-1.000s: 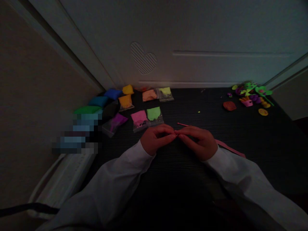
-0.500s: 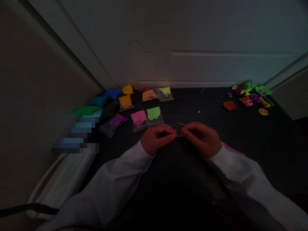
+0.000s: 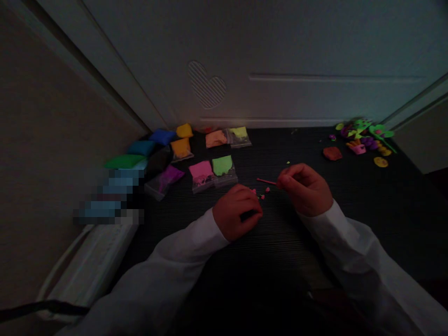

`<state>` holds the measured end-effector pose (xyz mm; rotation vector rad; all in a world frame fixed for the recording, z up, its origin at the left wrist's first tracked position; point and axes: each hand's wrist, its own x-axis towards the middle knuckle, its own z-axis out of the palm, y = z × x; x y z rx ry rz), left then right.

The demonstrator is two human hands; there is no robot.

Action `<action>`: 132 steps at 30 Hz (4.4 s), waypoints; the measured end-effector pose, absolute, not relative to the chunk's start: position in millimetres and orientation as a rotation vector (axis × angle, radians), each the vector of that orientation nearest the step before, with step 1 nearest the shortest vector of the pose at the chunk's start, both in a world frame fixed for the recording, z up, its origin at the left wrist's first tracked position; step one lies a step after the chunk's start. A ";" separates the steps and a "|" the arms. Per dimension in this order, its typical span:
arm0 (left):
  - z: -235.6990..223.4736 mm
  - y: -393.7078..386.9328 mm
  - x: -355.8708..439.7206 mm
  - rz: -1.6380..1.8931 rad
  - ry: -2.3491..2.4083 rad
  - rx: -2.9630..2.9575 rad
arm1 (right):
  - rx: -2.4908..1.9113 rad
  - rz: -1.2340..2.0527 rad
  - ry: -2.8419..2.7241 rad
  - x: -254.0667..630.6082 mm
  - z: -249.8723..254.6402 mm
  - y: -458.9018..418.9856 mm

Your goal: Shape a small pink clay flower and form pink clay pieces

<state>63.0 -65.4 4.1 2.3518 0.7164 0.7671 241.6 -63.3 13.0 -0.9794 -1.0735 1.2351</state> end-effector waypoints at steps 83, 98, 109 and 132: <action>7.7 -64.0 59.6 0.751 0.951 2.118 | -0.827 1.690 -0.694 246.2 26.1 -62.5; 7.2 -64.1 59.1 0.770 0.944 2.121 | -0.827 1.616 -0.673 245.0 21.4 -60.7; 8.7 -63.6 60.1 0.774 0.940 2.114 | -0.914 1.596 -0.643 247.6 19.4 -59.6; 7.0 -64.0 59.7 0.770 0.953 2.106 | -0.838 1.695 -0.554 250.3 23.6 -58.2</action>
